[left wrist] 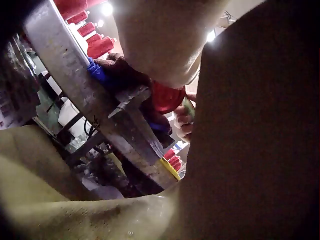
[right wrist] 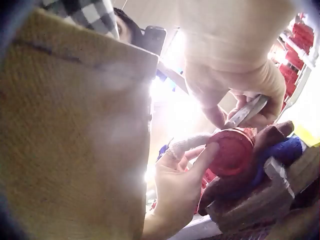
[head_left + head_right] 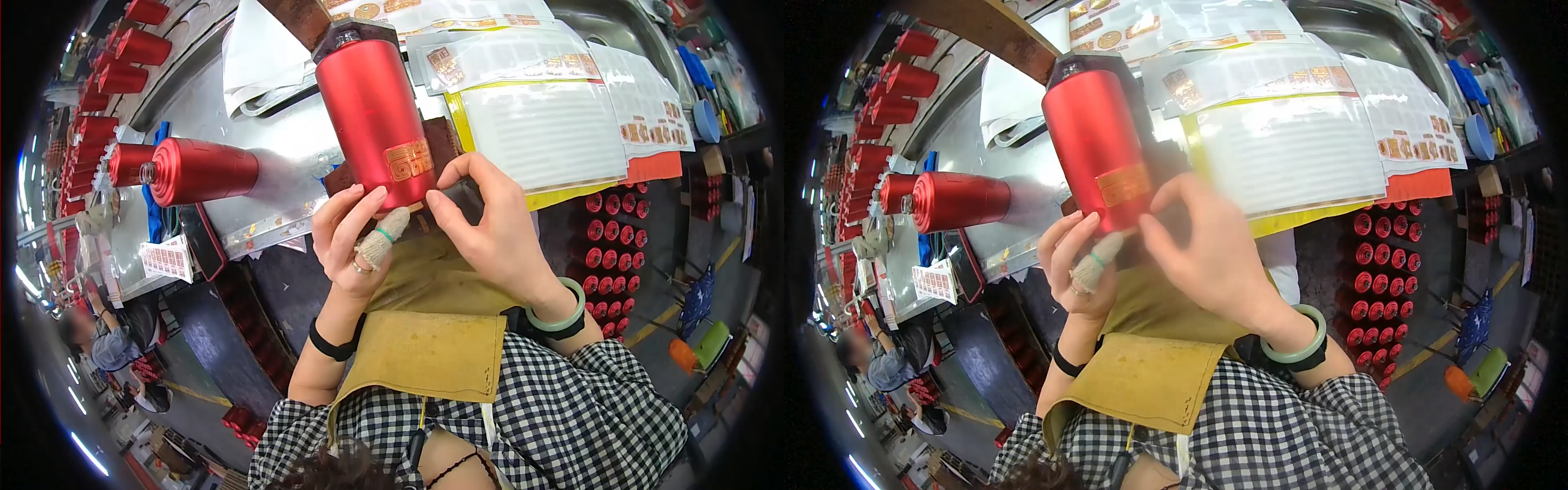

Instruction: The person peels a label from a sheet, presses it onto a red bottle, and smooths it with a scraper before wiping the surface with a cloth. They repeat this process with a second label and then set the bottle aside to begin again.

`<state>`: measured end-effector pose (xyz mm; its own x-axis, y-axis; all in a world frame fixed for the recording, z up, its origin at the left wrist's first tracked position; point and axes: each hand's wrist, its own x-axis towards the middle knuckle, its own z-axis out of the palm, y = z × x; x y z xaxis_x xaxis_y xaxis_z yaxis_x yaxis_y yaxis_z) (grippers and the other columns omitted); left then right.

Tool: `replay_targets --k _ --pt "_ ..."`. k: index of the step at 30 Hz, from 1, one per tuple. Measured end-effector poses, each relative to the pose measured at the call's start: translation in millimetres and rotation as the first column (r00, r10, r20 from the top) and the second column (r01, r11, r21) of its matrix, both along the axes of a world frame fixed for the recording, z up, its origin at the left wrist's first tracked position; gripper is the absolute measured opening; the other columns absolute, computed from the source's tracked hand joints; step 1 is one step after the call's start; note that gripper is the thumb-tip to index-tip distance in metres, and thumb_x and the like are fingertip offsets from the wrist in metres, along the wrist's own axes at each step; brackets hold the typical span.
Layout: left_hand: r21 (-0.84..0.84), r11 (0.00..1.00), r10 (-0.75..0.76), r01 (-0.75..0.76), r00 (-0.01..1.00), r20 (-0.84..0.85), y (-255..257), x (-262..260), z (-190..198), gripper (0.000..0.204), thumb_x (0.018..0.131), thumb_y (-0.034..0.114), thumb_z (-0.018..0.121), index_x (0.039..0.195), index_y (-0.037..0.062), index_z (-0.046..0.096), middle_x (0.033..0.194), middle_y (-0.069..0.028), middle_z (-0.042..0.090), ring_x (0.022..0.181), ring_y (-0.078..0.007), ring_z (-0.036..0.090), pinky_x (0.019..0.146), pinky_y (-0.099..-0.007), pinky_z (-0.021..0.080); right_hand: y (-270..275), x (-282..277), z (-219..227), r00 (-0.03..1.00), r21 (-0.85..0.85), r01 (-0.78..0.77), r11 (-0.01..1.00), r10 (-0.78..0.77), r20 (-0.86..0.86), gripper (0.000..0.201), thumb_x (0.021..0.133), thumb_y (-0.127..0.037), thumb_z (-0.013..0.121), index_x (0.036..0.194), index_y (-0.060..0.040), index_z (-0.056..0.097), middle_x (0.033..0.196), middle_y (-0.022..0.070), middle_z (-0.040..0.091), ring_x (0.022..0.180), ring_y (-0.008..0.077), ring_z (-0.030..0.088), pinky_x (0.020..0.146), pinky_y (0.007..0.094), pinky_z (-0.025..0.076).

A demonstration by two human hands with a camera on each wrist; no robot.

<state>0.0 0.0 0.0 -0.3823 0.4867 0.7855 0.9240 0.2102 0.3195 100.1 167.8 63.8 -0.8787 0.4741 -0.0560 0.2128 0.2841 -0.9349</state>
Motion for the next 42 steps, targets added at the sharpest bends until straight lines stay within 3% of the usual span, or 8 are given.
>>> replay_targets --k 2,5,21,23,30,33,39,42 --pt "-0.004 0.999 0.035 -0.034 0.999 0.025 1 2 2 0.037 0.073 -0.003 0.083 0.102 0.0168 0.075 0.115 -0.0089 0.073 0.101 -0.0324 0.067 0.08 -0.0385 0.058 1 1 -1 1.0 -0.02 0.011 1.0 -0.011 -0.017 0.021 0.091 -0.015 0.07 0.103 0.0002 0.062 0.098 0.0192 0.068 0.095 0.0384 0.068 0.084 0.0422 0.052" --pt "0.001 0.999 0.043 -0.043 0.998 0.04 2 3 3 0.03 0.072 -0.003 0.084 0.094 0.0151 0.075 0.115 -0.0082 0.073 0.101 -0.0319 0.067 0.079 -0.0379 0.057 0 1 -4 0.999 0.005 0.015 1.0 -0.014 -0.033 0.02 0.092 -0.015 0.069 0.103 0.0005 0.062 0.098 0.0192 0.068 0.094 0.0382 0.068 0.084 0.0417 0.052" --pt "-0.045 0.997 0.074 -0.067 0.982 0.176 -3 6 -3 0.029 0.076 -0.003 0.083 0.098 0.0159 0.079 0.12 -0.0074 0.07 0.106 -0.0306 0.063 0.081 -0.0361 0.056 -1 0 -5 0.999 -0.026 0.008 1.0 -0.009 -0.032 0.025 0.091 -0.019 0.074 0.102 0.0 0.063 0.097 0.0185 0.069 0.093 0.0369 0.069 0.082 0.041 0.053" --pt "-0.024 0.999 0.038 -0.039 0.999 -0.018 0 2 -6 0.027 0.078 -0.003 0.082 0.097 0.0162 0.079 0.126 -0.0086 0.065 0.11 -0.0303 0.06 0.086 -0.0358 0.054 4 1 -7 0.999 -0.021 0.028 0.999 -0.029 -0.017 0.024 0.091 -0.018 0.073 0.102 0.0006 0.064 0.097 0.0188 0.07 0.093 0.0369 0.069 0.082 0.0411 0.053" --pt "-0.104 0.992 0.06 -0.073 0.991 -0.121 2 6 0 0.025 0.079 0.005 0.084 0.099 0.0173 0.08 0.128 -0.0107 0.062 0.114 -0.0318 0.057 0.092 -0.04 0.051 16 8 -3 0.991 -0.04 0.119 0.992 -0.121 -0.051 0.015 0.095 -0.009 0.063 0.105 0.0017 0.064 0.1 0.0198 0.07 0.095 0.0352 0.068 0.087 0.0389 0.052" --pt "-0.17 0.968 0.161 -0.187 0.974 -0.159 6 14 -4 0.04 0.083 0.018 0.083 0.119 0.0297 0.068 0.134 -0.0098 0.061 0.12 -0.0328 0.055 0.093 -0.0415 0.057 22 16 -2 0.984 -0.041 0.136 0.99 -0.139 -0.108 0.019 0.095 -0.003 0.059 0.113 0.0017 0.063 0.103 0.0156 0.069 0.101 0.0294 0.068 0.092 0.0372 0.051" --pt "-0.248 0.936 0.224 -0.249 0.967 -0.125 24 32 6 0.014 0.081 0.008 0.083 0.088 0.018 0.076 0.138 -0.0137 0.057 0.128 -0.0352 0.045 0.095 -0.0425 0.052 28 24 -7 0.937 -0.086 0.214 0.973 -0.23 -0.262 0.029 0.09 0.004 0.066 0.119 -0.0002 0.068 0.101 0.0099 0.073 0.098 0.0197 0.069 0.086 0.0305 0.053" --pt "-0.214 0.964 0.163 -0.159 0.987 -0.001 9 29 8 0.035 0.08 0.005 0.083 0.112 0.0158 0.077 0.144 -0.013 0.049 0.132 -0.035 0.041 0.099 -0.0402 0.048 31 29 -6 0.93 0.121 0.155 0.98 -0.104 -0.353 0.024 0.085 0.008 0.071 0.107 -0.0017 0.074 0.099 0.0097 0.075 0.095 0.023 0.071 0.082 0.0321 0.055"
